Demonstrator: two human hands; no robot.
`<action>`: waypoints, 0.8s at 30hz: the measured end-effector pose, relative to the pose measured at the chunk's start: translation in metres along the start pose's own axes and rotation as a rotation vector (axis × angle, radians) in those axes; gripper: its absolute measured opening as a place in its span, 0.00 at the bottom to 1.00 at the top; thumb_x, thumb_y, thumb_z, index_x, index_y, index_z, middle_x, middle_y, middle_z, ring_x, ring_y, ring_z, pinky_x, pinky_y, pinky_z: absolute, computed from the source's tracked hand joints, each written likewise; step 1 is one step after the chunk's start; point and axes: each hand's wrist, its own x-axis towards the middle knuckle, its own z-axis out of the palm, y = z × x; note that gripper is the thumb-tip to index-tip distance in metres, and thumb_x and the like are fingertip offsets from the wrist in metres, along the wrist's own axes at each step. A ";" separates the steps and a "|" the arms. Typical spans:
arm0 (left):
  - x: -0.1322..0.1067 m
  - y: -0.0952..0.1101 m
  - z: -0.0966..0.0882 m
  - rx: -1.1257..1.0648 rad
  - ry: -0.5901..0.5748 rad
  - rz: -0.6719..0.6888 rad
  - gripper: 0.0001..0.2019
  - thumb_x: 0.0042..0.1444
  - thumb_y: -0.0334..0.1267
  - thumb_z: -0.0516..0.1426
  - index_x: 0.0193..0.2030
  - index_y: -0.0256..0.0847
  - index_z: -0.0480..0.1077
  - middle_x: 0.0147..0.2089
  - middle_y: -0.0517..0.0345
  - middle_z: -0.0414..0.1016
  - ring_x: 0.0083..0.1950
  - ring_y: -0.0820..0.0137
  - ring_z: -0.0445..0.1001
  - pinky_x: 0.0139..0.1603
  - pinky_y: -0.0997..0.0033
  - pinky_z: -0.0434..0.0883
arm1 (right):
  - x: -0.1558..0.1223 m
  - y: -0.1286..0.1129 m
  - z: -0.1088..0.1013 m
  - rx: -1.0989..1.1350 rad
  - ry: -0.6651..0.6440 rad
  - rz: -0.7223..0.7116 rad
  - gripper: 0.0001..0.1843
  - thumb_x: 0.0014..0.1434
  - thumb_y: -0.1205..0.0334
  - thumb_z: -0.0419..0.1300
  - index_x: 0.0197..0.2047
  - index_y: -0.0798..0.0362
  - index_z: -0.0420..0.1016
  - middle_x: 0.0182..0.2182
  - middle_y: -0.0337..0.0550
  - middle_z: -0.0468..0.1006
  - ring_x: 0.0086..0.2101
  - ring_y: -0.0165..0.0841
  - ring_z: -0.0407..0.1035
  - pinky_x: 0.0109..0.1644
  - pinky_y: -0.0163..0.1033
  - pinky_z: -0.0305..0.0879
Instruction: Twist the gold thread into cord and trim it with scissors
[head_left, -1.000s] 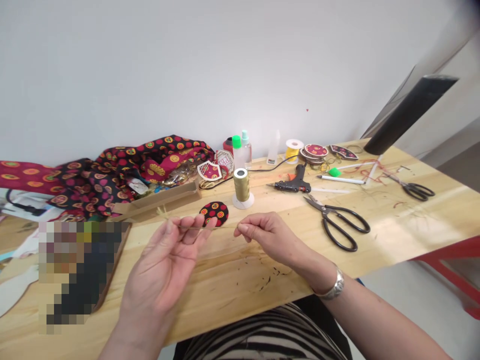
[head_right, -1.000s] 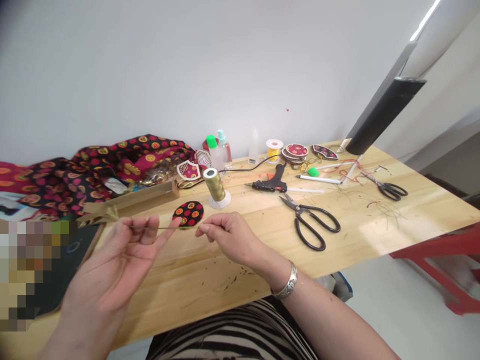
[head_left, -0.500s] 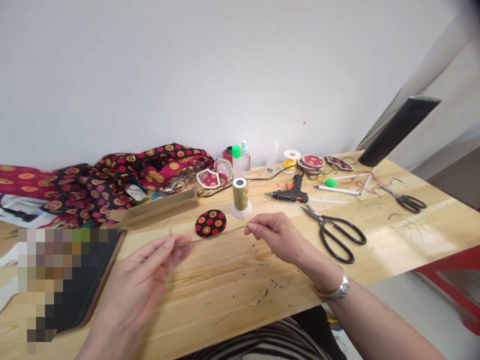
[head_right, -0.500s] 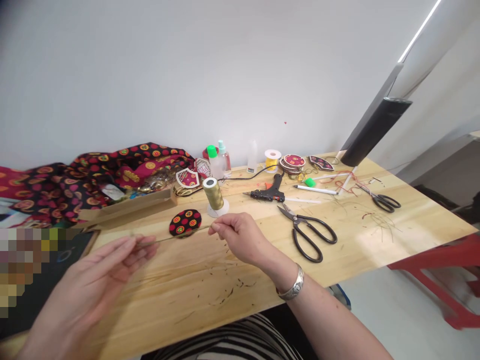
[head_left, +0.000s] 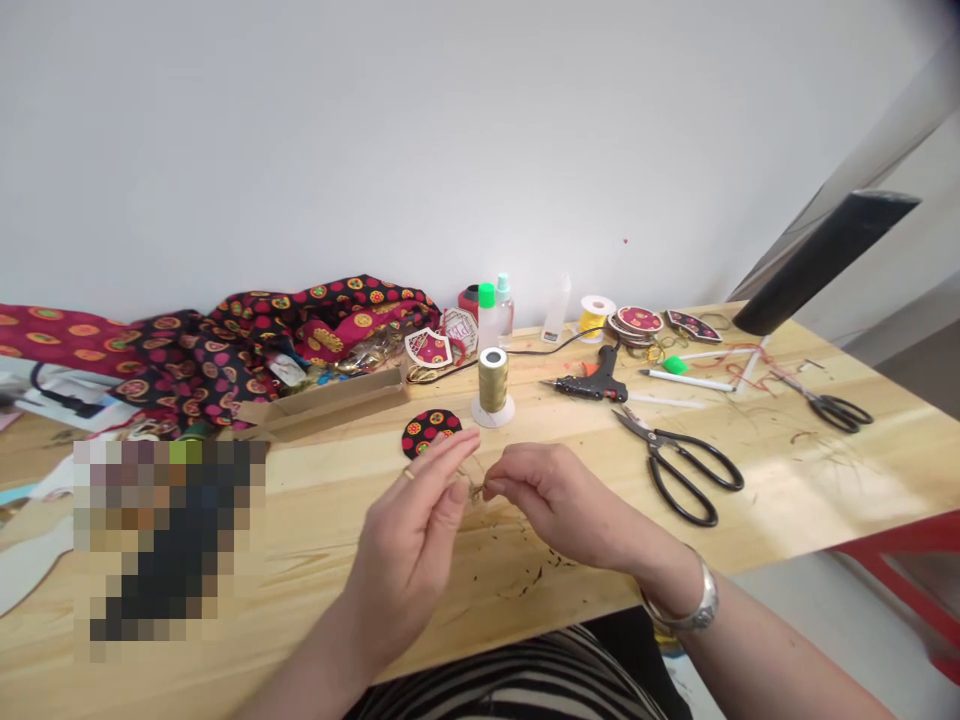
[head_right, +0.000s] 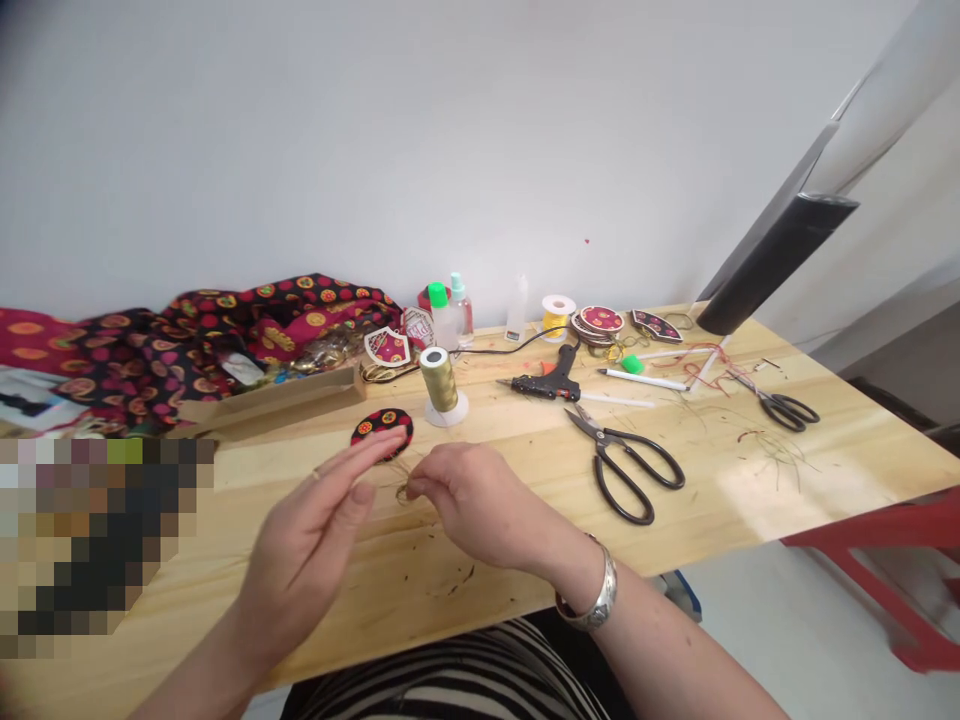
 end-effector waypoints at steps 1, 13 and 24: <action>0.001 -0.002 0.006 -0.048 -0.031 -0.046 0.17 0.60 0.33 0.50 0.55 0.45 0.69 0.56 0.54 0.73 0.56 0.62 0.70 0.57 0.64 0.64 | 0.000 -0.001 0.001 -0.004 -0.012 -0.011 0.13 0.61 0.73 0.50 0.34 0.55 0.75 0.32 0.42 0.78 0.33 0.30 0.70 0.41 0.34 0.64; -0.005 -0.020 0.011 0.103 -0.229 0.065 0.20 0.58 0.29 0.48 0.56 0.42 0.68 0.50 0.49 0.77 0.47 0.63 0.76 0.47 0.66 0.72 | 0.000 0.004 0.002 0.044 -0.085 0.007 0.13 0.61 0.74 0.49 0.36 0.56 0.75 0.34 0.44 0.79 0.34 0.31 0.70 0.41 0.35 0.64; -0.007 -0.023 0.017 0.219 -0.204 0.068 0.15 0.56 0.26 0.47 0.42 0.39 0.72 0.32 0.53 0.77 0.31 0.66 0.75 0.32 0.70 0.71 | 0.000 0.006 0.005 -0.194 -0.125 0.044 0.11 0.60 0.73 0.50 0.34 0.57 0.74 0.32 0.46 0.77 0.33 0.32 0.69 0.39 0.36 0.63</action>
